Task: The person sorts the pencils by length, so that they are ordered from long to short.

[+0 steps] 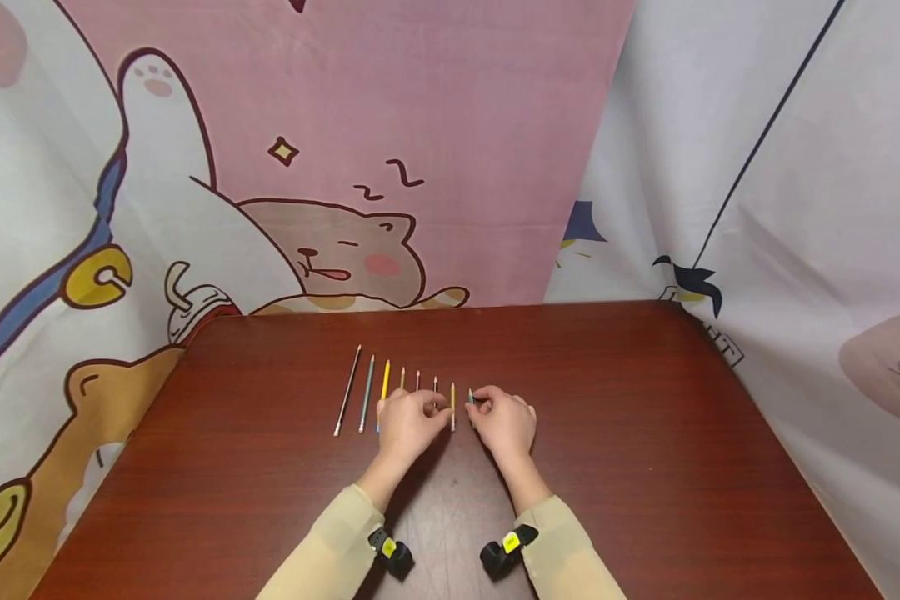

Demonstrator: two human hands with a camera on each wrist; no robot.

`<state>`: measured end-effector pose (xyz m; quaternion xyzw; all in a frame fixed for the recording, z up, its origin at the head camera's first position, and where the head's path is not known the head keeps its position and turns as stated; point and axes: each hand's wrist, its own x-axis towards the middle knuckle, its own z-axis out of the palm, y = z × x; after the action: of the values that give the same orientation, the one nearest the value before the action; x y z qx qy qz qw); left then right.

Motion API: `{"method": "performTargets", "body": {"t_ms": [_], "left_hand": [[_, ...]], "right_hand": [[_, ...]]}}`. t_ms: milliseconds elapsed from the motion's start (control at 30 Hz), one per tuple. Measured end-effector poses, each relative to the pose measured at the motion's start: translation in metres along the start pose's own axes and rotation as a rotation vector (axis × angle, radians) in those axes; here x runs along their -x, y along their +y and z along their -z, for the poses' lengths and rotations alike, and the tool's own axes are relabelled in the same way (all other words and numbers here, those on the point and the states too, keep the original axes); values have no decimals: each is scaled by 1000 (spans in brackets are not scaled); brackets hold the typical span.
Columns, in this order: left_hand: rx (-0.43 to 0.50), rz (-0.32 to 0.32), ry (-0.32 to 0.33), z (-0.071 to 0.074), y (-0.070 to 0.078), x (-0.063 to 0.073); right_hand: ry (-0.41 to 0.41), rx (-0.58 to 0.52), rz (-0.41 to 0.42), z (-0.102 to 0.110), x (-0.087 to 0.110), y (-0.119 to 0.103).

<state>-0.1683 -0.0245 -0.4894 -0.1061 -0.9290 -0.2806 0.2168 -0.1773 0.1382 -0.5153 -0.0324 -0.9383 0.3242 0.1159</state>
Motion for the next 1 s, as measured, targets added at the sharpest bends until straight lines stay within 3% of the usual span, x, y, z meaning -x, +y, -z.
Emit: {"method": "performTargets", "body": {"t_ms": [467, 867, 1000], "left_hand": [[48, 59, -79, 24, -14, 16], [14, -10, -48, 43, -32, 26], [2, -26, -64, 50, -40, 29]], "right_hand": [[36, -5, 29, -4, 0, 1], [-3, -44, 77, 1, 3, 7], [-24, -54, 124, 8, 6, 12]]}}
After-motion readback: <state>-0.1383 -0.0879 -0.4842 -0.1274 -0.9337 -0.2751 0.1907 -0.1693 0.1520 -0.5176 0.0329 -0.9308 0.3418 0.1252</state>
